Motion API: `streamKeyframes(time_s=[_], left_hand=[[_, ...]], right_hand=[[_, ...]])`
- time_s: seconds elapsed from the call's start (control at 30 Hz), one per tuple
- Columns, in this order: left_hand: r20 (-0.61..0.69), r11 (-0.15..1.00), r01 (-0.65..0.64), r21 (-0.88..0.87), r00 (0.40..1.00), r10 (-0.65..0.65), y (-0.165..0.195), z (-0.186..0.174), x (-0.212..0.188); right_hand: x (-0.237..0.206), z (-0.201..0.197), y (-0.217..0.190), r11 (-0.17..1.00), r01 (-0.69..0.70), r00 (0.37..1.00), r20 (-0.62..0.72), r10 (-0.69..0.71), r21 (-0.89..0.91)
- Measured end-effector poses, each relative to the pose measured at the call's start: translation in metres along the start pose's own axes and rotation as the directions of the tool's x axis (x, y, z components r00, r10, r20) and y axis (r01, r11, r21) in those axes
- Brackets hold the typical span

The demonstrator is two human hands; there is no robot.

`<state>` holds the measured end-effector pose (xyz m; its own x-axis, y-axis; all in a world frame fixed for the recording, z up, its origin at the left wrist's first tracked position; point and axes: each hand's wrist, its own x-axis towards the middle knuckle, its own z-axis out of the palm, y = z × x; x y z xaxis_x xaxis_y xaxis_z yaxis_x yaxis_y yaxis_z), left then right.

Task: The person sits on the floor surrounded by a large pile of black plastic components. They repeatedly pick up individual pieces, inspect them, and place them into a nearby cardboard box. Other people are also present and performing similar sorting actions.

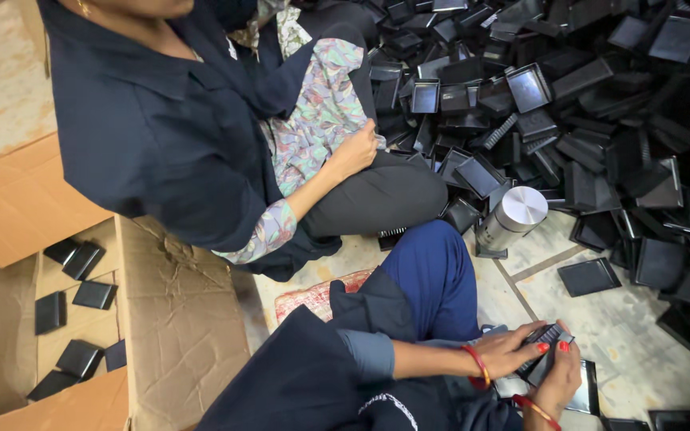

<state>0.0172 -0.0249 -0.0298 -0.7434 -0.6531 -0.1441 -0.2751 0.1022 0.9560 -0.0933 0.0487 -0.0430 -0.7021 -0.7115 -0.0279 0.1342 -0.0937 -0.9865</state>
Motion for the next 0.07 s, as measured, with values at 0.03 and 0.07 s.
streamKeyframes(time_s=[0.03, 0.07], left_hand=[[0.01, 1.0, -0.028, -0.003, 1.0, 0.028, -0.0067, 0.001, 0.0017], [0.019, 0.998, -0.056, -0.007, 0.998, 0.056, -0.0127, 0.0039, 0.0035]], right_hand=[[-0.0014, 0.0009, 0.0008, 0.999, 0.012, 0.998, -0.053, -0.015, -0.038], [-0.0034, 0.0035, 0.003, 0.997, 0.022, 0.994, -0.105, -0.031, -0.078]])
